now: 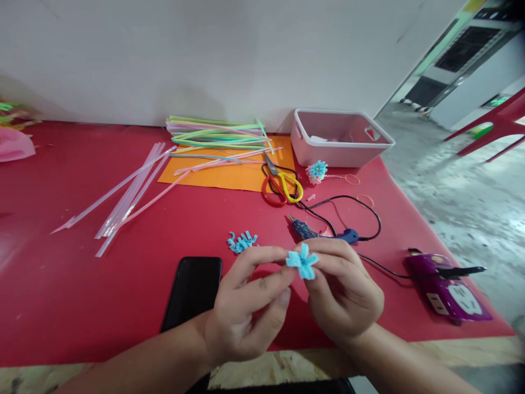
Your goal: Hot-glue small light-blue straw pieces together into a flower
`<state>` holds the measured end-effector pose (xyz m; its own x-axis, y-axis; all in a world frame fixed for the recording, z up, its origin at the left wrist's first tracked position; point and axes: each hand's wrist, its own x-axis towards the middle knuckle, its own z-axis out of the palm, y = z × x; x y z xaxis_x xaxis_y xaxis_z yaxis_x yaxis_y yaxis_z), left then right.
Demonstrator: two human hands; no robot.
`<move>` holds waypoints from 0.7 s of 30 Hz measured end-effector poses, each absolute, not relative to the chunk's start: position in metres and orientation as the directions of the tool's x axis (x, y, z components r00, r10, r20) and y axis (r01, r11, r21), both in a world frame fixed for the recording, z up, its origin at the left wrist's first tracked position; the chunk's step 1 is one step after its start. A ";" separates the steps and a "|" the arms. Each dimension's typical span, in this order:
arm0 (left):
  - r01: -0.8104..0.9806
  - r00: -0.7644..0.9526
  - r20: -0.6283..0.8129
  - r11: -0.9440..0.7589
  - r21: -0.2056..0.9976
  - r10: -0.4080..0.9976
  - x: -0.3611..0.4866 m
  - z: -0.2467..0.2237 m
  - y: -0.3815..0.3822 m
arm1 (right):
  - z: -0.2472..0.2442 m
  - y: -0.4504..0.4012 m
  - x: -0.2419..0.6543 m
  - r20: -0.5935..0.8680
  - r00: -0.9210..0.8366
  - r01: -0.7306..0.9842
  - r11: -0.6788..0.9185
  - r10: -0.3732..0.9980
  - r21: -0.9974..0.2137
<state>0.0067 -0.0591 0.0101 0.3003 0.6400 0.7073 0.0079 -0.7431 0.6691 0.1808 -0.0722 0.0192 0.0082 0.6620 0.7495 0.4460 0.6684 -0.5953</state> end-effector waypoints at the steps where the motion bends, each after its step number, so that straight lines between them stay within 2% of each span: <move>1: 0.007 0.300 0.727 -0.763 0.646 0.618 0.008 0.010 -0.058 | 0.019 -0.071 0.181 0.754 0.007 0.454 0.670 0.657 -0.588; 4: 0.011 0.305 0.756 -0.796 0.605 0.579 0.010 0.009 -0.056 | 0.017 -0.069 0.182 0.770 0.008 0.461 0.681 0.638 -0.569; 13: -0.014 0.325 0.745 -0.785 0.620 0.583 0.008 0.002 -0.057 | 0.012 -0.070 0.180 0.773 0.023 0.455 0.682 0.634 -0.572; 18: -0.031 0.304 0.758 -0.790 0.613 0.577 0.006 0.007 -0.057 | 0.013 -0.071 0.179 0.761 0.040 0.372 0.697 0.648 -0.613; 21: -0.039 0.263 0.735 -0.755 0.655 0.625 0.008 0.010 -0.057 | 0.015 -0.071 0.176 0.730 0.043 0.306 0.686 0.683 -0.660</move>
<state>0.0083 -0.0569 0.0096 0.2630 0.6247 0.7353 -0.0393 -0.7545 0.6551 0.1756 -0.0715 0.0146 0.0434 0.6826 0.7295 0.3060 0.6860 -0.6601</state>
